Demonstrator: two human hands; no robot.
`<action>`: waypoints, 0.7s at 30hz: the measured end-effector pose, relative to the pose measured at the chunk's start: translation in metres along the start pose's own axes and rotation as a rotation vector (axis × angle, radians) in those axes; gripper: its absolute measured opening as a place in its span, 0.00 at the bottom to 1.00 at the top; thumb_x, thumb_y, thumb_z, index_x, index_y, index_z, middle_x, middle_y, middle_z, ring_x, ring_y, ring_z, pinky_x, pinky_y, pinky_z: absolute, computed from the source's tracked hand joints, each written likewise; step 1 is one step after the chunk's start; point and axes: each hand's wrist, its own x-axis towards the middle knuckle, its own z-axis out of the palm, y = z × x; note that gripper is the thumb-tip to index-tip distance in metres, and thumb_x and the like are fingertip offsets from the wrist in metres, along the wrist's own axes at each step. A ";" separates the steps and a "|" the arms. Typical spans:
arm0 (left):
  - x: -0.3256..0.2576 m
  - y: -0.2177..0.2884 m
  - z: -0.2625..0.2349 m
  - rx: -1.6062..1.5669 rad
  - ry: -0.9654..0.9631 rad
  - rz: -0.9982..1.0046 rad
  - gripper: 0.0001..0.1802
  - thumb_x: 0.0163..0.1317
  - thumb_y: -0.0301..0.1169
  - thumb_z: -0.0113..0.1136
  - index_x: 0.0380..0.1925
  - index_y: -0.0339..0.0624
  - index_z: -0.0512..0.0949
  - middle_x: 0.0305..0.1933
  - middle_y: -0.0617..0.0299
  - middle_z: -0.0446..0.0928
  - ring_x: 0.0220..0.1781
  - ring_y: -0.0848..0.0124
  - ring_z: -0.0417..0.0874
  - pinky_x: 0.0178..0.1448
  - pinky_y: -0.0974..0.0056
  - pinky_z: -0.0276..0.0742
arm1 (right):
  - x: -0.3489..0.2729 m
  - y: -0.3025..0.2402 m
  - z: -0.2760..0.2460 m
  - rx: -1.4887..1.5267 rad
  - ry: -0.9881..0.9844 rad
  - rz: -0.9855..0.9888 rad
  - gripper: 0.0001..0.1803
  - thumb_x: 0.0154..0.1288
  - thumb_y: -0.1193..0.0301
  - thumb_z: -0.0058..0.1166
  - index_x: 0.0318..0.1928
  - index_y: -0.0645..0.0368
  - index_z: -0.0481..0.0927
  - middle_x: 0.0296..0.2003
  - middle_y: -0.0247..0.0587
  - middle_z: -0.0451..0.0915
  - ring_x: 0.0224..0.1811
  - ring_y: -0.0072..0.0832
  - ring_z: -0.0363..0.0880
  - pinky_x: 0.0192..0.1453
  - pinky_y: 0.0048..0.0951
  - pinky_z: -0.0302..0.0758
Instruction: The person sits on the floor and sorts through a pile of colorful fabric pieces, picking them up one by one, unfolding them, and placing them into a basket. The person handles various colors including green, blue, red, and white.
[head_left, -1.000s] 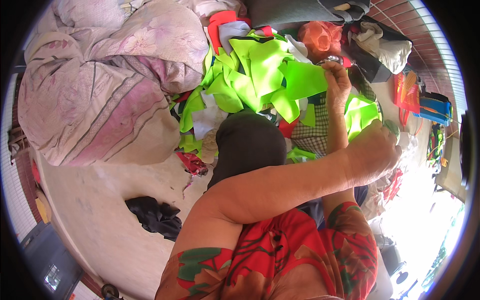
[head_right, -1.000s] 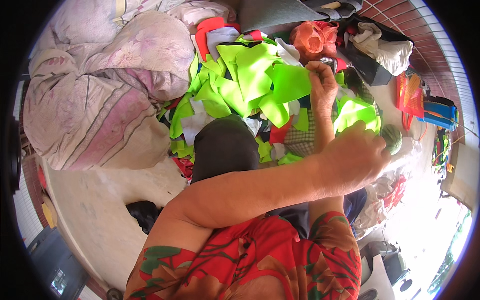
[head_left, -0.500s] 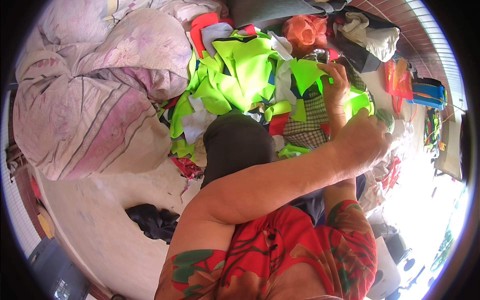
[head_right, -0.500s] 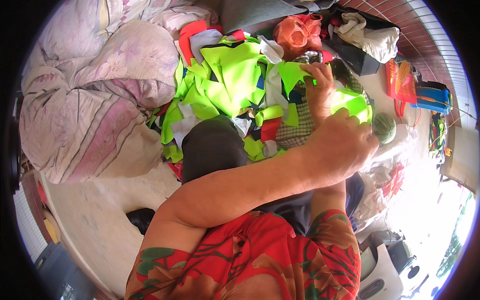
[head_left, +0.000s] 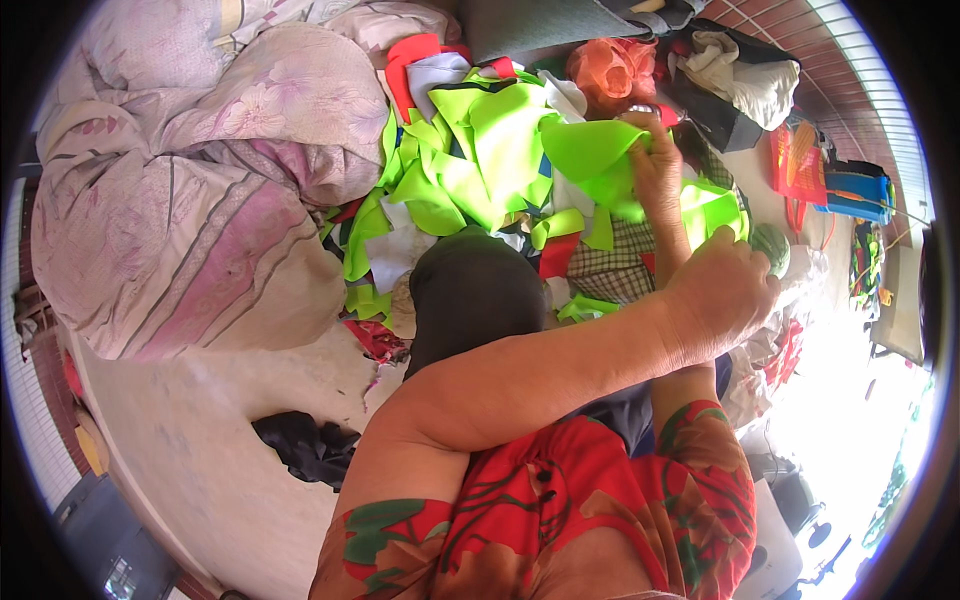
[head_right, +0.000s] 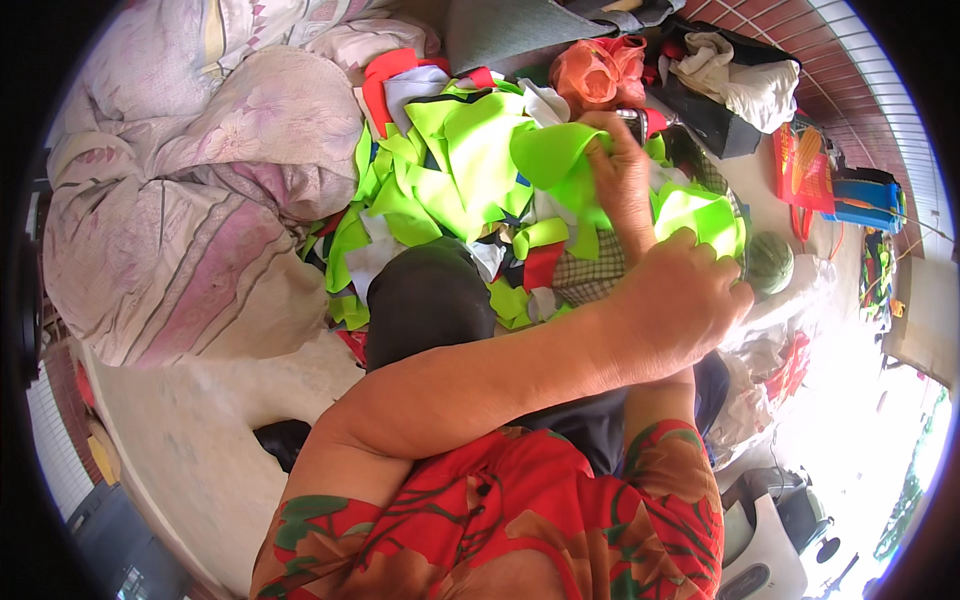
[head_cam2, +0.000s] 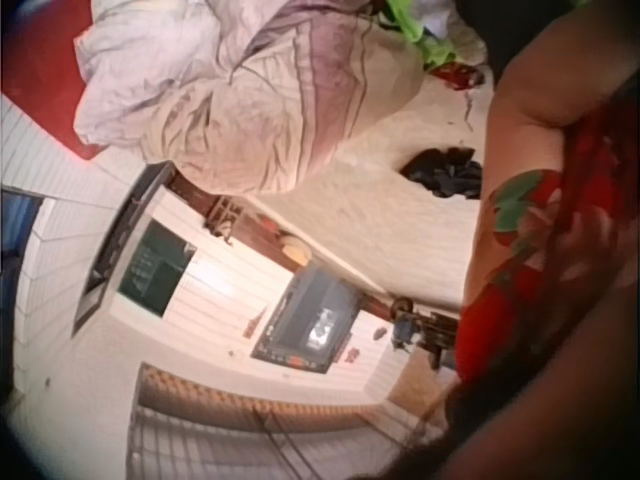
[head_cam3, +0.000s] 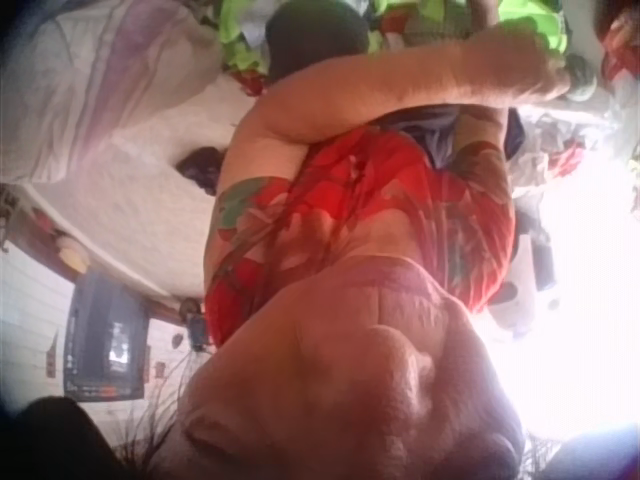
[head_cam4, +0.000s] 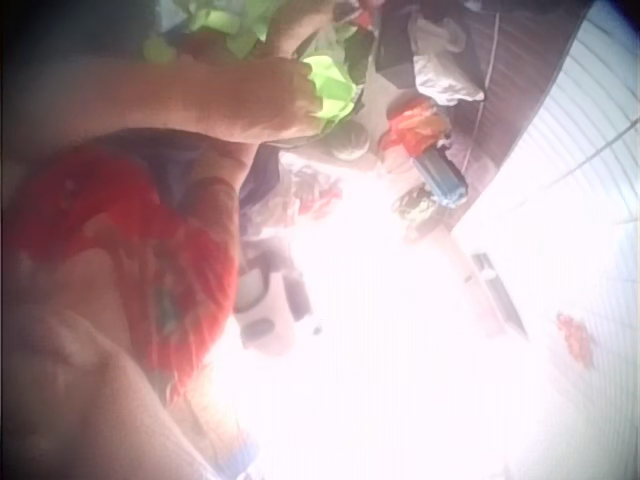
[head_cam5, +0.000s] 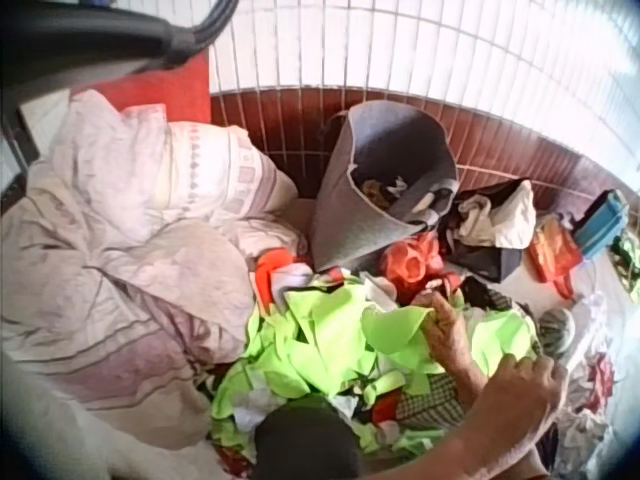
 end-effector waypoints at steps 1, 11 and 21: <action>0.000 0.000 -0.001 0.010 0.015 0.006 0.04 0.46 0.33 0.58 0.22 0.47 0.75 0.24 0.64 0.73 0.30 0.68 0.77 0.39 0.61 0.68 | -0.001 -0.006 0.007 -0.053 -0.089 0.104 0.08 0.63 0.77 0.52 0.44 0.58 0.76 0.32 0.31 0.79 0.35 0.16 0.73 0.42 0.20 0.72; 0.001 -0.001 -0.021 -0.068 0.167 0.004 0.07 0.46 0.31 0.58 0.23 0.44 0.71 0.25 0.63 0.68 0.31 0.67 0.73 0.40 0.61 0.66 | 0.025 0.039 0.081 -0.223 -0.211 0.044 0.15 0.62 0.64 0.55 0.35 0.66 0.72 0.29 0.50 0.73 0.33 0.42 0.74 0.38 0.37 0.70; -0.001 0.000 -0.028 -0.031 0.167 -0.006 0.04 0.47 0.30 0.55 0.21 0.45 0.70 0.25 0.64 0.67 0.30 0.69 0.72 0.40 0.62 0.66 | -0.003 0.147 0.125 -0.404 -0.169 0.299 0.29 0.47 0.63 0.67 0.50 0.59 0.75 0.50 0.49 0.76 0.48 0.38 0.76 0.52 0.35 0.72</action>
